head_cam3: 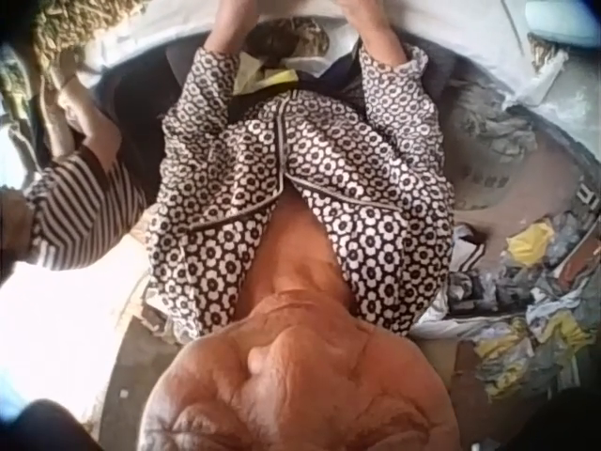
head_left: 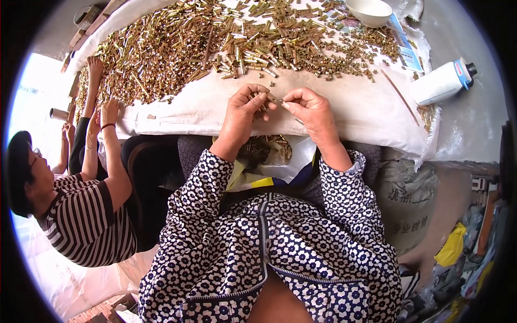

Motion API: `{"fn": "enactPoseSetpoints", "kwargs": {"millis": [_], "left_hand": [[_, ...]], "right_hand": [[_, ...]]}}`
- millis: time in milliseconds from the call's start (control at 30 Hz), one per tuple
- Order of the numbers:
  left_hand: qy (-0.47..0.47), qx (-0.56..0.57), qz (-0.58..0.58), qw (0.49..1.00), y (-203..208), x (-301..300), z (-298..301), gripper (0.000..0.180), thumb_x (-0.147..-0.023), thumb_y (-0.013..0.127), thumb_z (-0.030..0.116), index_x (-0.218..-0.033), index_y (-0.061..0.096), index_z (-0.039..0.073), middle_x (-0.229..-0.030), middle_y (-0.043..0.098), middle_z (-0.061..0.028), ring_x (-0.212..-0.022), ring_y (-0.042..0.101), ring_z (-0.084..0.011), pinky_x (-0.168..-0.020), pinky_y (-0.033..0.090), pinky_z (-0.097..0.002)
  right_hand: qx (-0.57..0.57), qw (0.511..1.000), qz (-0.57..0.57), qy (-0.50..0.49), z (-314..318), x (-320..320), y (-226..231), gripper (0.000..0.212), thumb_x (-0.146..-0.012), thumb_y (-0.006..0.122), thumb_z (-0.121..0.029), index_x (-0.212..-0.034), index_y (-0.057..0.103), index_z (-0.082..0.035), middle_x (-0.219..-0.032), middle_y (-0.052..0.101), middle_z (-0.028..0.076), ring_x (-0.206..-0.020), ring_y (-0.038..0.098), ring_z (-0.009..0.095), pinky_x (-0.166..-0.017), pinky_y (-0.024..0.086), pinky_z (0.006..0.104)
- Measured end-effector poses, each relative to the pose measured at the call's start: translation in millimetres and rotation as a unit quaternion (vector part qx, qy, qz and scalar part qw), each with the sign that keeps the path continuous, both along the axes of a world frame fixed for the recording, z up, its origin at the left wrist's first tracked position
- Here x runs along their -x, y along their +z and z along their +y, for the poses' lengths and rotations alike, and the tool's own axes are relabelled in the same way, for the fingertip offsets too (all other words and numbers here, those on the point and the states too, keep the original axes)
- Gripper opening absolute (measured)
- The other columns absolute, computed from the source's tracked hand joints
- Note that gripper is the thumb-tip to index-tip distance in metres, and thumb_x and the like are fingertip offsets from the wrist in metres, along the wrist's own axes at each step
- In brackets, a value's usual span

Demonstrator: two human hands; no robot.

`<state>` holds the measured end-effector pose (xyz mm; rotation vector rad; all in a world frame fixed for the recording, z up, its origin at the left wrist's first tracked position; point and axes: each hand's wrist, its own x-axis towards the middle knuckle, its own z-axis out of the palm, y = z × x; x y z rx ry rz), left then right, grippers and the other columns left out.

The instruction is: The person sorts and inspects small brass metal components by hand on a workbench.

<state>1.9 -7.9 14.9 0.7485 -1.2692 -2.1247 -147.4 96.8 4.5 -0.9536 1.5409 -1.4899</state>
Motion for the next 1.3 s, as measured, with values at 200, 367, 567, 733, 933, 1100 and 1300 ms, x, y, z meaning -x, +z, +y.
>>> {"fn": "enactPoseSetpoints", "kwargs": {"millis": [200, 367, 567, 733, 933, 1100, 1300], "left_hand": [[-0.013, -0.021, 0.033, 0.999, -3.5, -2.0, 2.2, 0.011, -0.094, 0.053, 0.01, -0.102, 0.056, 0.003, -0.083, 0.065, -0.0065, -0.071, 0.061, -0.0102, -0.056, 0.047, -0.0207], [0.001, -0.025, 0.041, 0.999, -3.3, -1.9, 5.3, 0.01, -0.095, 0.053, 0.011, -0.102, 0.056, 0.004, -0.081, 0.065, -0.0072, -0.067, 0.059, -0.0099, -0.056, 0.046, -0.0204], [0.004, -0.037, 0.072, 0.997, -5.0, -2.9, 6.1, 0.01, -0.095, 0.053, 0.011, -0.102, 0.055, 0.004, -0.081, 0.064, -0.0081, -0.067, 0.059, -0.0103, -0.056, 0.046, -0.0203], [-0.001, 0.004, 0.056, 0.998, -0.4, -2.8, 8.7, 0.01, -0.095, 0.052, 0.01, -0.101, 0.054, 0.003, -0.081, 0.064, -0.0078, -0.07, 0.06, -0.0107, -0.057, 0.047, -0.0208], [0.0, 0.156, -0.01, 0.988, -11.3, 1.0, 6.8, 0.009, -0.092, 0.055, 0.006, -0.101, 0.055, 0.003, -0.081, 0.064, -0.0084, -0.073, 0.063, -0.014, -0.058, 0.049, -0.0248], [-0.018, 0.548, -0.165, 0.82, -15.2, 11.9, 20.5, 0.012, -0.084, 0.059, 0.001, -0.096, 0.058, 0.003, -0.081, 0.061, -0.0141, -0.071, 0.061, -0.0267, -0.063, 0.049, -0.0341], [-0.011, 0.607, -0.161, 0.778, -10.2, 15.4, 22.0, 0.01, -0.08, 0.057, 0.003, -0.089, 0.053, 0.004, -0.076, 0.056, -0.0181, -0.069, 0.057, -0.0385, -0.059, 0.047, -0.0429]], "right_hand": [[0.041, 0.999, -0.027, 0.013, -1.6, -3.4, -5.4, 0.011, -0.084, 0.063, 0.001, -0.095, 0.063, -0.001, -0.088, 0.061, -0.003, -0.078, 0.054, 0.003, -0.071, 0.043, 0.0168], [0.048, 0.999, -0.003, 0.01, -0.9, -8.0, -3.4, 0.012, -0.084, 0.063, 0.001, -0.096, 0.063, -0.001, -0.089, 0.062, -0.002, -0.081, 0.056, 0.005, -0.074, 0.044, 0.0183], [0.066, 0.992, -0.106, 0.026, -1.1, -6.9, -2.5, 0.011, -0.085, 0.063, 0.001, -0.095, 0.063, 0.0, -0.089, 0.062, -0.002, -0.082, 0.056, 0.005, -0.075, 0.045, 0.0199], [0.058, 0.998, 0.023, 0.013, -0.2, -6.8, -0.2, 0.01, -0.084, 0.062, 0.001, -0.094, 0.063, 0.0, -0.089, 0.061, -0.002, -0.082, 0.055, 0.005, -0.073, 0.045, 0.0198], [0.046, 0.976, 0.211, 0.006, -2.1, -8.3, -0.3, 0.007, -0.079, 0.061, -0.003, -0.087, 0.061, -0.002, -0.083, 0.061, 0.005, -0.078, 0.059, 0.018, -0.071, 0.047, 0.0285], [-0.014, 0.898, 0.44, 0.027, 4.4, 7.0, 7.5, 0.014, -0.073, 0.061, -0.001, -0.086, 0.06, -0.006, -0.091, 0.06, 0.011, -0.092, 0.058, 0.029, -0.078, 0.047, 0.0386], [-0.084, 0.828, 0.526, -0.172, 3.6, 55.2, -5.4, 0.024, -0.075, 0.062, -0.002, -0.099, 0.061, -0.005, -0.11, 0.06, 0.011, -0.099, 0.057, 0.031, -0.086, 0.047, 0.039]]}}
